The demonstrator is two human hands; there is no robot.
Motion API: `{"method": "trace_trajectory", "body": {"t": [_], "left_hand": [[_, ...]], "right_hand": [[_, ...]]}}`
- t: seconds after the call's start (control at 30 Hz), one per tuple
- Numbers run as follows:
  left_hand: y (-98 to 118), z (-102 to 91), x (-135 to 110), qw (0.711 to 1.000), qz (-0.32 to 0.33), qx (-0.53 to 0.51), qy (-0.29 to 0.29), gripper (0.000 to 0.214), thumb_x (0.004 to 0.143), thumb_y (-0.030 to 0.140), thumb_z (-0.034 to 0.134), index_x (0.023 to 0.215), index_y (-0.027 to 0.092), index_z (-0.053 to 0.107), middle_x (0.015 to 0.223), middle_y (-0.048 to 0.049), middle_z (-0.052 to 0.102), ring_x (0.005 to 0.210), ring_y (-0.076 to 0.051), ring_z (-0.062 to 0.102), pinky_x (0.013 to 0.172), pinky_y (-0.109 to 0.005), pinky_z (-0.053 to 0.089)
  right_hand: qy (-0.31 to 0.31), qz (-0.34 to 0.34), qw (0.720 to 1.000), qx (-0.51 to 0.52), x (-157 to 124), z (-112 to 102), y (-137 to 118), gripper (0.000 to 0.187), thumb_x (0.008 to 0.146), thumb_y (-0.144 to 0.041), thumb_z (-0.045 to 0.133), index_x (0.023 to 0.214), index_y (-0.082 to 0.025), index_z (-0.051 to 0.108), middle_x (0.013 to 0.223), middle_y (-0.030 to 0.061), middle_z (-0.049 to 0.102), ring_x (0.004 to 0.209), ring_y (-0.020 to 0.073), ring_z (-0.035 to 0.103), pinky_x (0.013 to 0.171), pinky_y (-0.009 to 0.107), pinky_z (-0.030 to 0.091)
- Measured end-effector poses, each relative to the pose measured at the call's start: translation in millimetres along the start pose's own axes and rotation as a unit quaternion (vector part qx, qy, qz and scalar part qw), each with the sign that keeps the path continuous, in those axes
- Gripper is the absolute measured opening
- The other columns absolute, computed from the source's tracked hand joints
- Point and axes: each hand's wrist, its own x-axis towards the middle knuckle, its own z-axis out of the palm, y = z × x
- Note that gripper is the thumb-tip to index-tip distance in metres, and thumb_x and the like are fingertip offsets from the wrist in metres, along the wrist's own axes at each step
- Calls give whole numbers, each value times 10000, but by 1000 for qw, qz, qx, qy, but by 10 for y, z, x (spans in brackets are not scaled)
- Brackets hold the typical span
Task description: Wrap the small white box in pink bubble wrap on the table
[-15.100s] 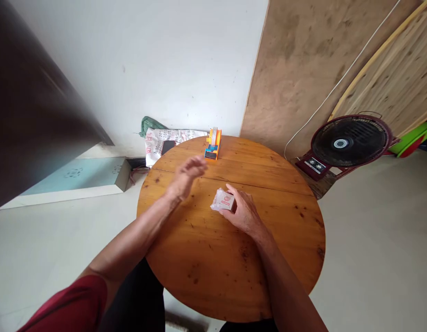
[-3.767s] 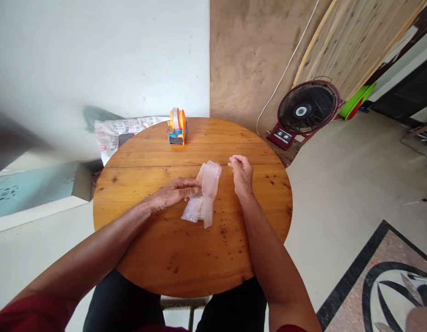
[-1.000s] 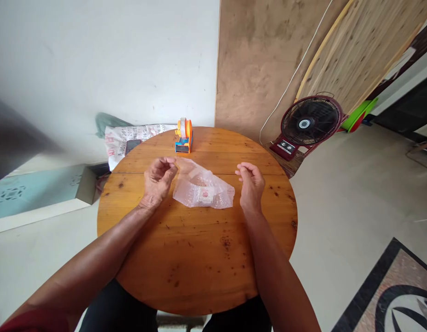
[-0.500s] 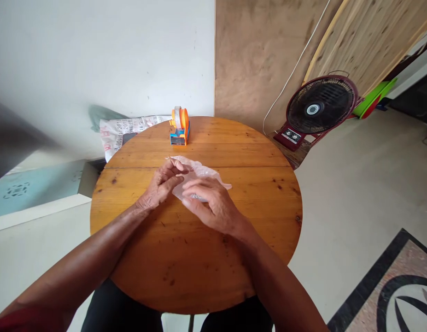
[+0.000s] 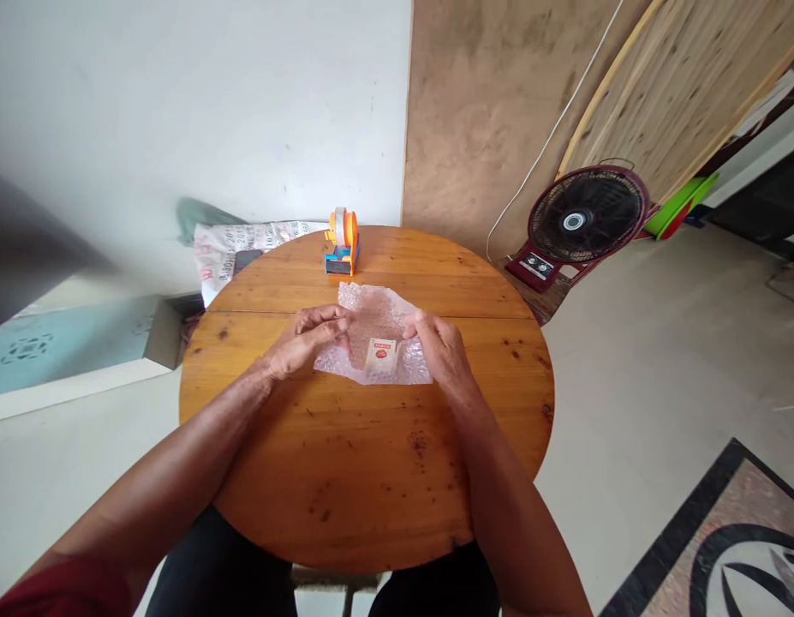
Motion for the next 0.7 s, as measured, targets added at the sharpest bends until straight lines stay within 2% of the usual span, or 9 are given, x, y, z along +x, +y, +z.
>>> {"method": "trace_trajectory", "body": {"t": [0.07,0.1,0.2,0.27,0.33,0.47,0.57,0.7], "left_hand": [[66,-70,-20,998,-16,-21,-58,365,817,517,598,827,166,699,589,-38,676,622,-182,618,684,-286,460],[96,-95,-36,993,-35,-25,-108,349,813,503,610,827,170,716,607,-50,693,654,-201,647,704,-301,479],[158,-106,-90,948,-106,-22,-299,266,743,410,716,898,200,765,770,-84,752,762,-246,707,727,-324,524],[163,-64,-118,920,-119,-5,-372,259,703,344,747,936,233,777,801,-68,756,759,-229,715,696,-291,534],[140,-15,-131,913,-100,9,-395,270,694,300,735,956,255,781,741,-40,740,700,-204,706,627,-253,525],[86,24,-127,906,-62,40,-417,350,732,247,666,1067,271,761,678,-14,713,601,-167,655,519,-214,472],[97,16,-126,908,-45,78,-408,354,720,232,674,1060,276,761,678,2,712,552,-137,608,484,-196,429],[128,38,-134,929,-30,34,-367,303,624,271,778,927,254,783,697,-10,716,538,-139,595,465,-203,430]], "right_hand": [[5,27,999,28,23,-27,32,399,880,-554,537,838,-212,737,761,18,701,569,138,555,563,271,449],[-6,47,998,36,32,-33,58,370,868,-538,558,864,-213,735,773,16,706,527,125,538,512,263,431],[-59,91,993,44,43,-16,143,271,835,-441,614,960,-229,728,737,-5,707,450,105,512,418,237,382],[-84,87,992,38,38,10,174,238,817,-359,622,994,-238,726,704,-19,697,447,104,518,401,225,374],[-100,61,993,14,27,28,162,234,797,-274,605,993,-237,729,728,-19,700,492,110,549,438,224,405],[-140,-4,989,-46,-9,14,46,337,743,-148,589,1032,-245,734,984,4,728,700,128,615,668,265,496],[-167,8,984,-64,-41,-17,-18,418,733,-142,614,1121,-263,713,1026,14,720,756,143,620,735,290,505],[-225,34,973,-29,-65,-23,-4,528,725,-208,711,1242,-292,651,1057,20,716,894,186,659,800,313,521]]}}
